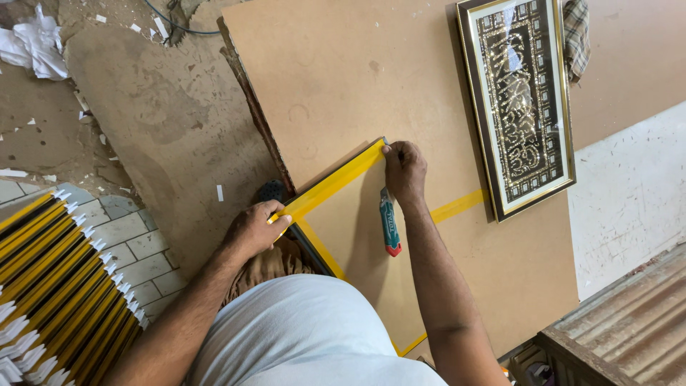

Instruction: The person applies yellow tape around the back edges of a picture frame, cuts the tape with a utility knife, and presses white paper corner protectors onto the frame corners. They repeat the taping and corner-folding process on additional frames, stacking finished frames aside.

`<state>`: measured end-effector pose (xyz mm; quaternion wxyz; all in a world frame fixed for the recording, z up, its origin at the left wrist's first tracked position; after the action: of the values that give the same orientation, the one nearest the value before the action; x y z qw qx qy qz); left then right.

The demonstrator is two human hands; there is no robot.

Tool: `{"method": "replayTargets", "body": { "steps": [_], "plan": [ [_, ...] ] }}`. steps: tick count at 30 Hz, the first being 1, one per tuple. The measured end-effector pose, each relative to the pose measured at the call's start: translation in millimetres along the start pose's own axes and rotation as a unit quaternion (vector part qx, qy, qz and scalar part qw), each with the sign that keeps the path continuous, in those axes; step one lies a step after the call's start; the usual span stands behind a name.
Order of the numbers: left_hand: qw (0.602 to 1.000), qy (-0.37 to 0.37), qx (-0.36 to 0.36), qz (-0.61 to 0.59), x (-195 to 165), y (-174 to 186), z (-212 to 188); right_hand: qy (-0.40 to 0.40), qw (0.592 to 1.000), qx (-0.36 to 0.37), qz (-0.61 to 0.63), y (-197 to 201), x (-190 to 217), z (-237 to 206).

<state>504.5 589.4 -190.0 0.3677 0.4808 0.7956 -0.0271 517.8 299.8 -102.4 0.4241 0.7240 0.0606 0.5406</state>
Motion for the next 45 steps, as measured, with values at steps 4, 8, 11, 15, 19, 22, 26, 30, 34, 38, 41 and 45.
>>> {"method": "replayTargets", "body": {
  "steps": [4, 8, 11, 15, 19, 22, 26, 30, 34, 38, 41, 45],
  "plan": [
    [1.0, -0.009, 0.002, 0.015, -4, 3, 0, -0.009, 1.0, -0.001, 0.011, -2, 0, 0],
    [1.0, -0.015, 0.0, 0.013, -6, 5, -1, 0.012, 1.0, -0.007, -0.006, -3, 6, -1],
    [1.0, -0.022, -0.013, 0.01, -8, 8, -2, -0.005, 1.0, -0.012, -0.003, -4, 8, -1],
    [0.999, -0.039, -0.021, -0.003, -11, 13, -4, 0.0, 0.994, -0.047, -0.097, -9, 17, -13],
    [0.996, -0.075, -0.046, -0.01, -20, 21, -8, 0.054, 0.969, -0.077, -0.229, -30, 42, -56],
    [0.999, -0.029, -0.022, -0.034, -17, 21, -11, 0.08, 0.97, -0.006, -0.23, -68, 61, -103],
    [0.993, -0.085, -0.083, 0.027, -19, 23, -14, 0.171, 0.957, 0.047, -0.231, -93, 73, -136],
    [0.97, -0.183, -0.153, 0.045, -27, 24, -16, 0.149, 0.96, 0.029, -0.234, -68, 55, -127],
    [0.97, -0.167, -0.157, 0.08, -22, 25, -18, 0.015, 0.956, -0.006, -0.293, -28, 21, -126],
    [0.985, -0.106, -0.111, 0.08, -15, 24, -19, -0.136, 0.952, 0.026, -0.274, -2, -10, -143],
    [0.986, -0.101, -0.085, 0.098, -16, 20, -18, -0.219, 0.956, 0.101, -0.166, -2, -26, -154],
    [0.986, -0.093, -0.086, 0.112, -17, 18, -17, -0.007, 0.984, 0.16, -0.083, -24, -3, -159]
  ]
}}
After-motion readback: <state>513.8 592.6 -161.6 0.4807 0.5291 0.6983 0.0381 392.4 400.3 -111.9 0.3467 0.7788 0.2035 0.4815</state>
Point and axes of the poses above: each hand's wrist, its own z-axis towards the middle knuckle, its own y-axis out of the back of the hand, x = y × z, the point moved 5 cm from there along z, towards the middle knuckle, and after that the axes turned 3 degrees about z, right-handed, at the moved point
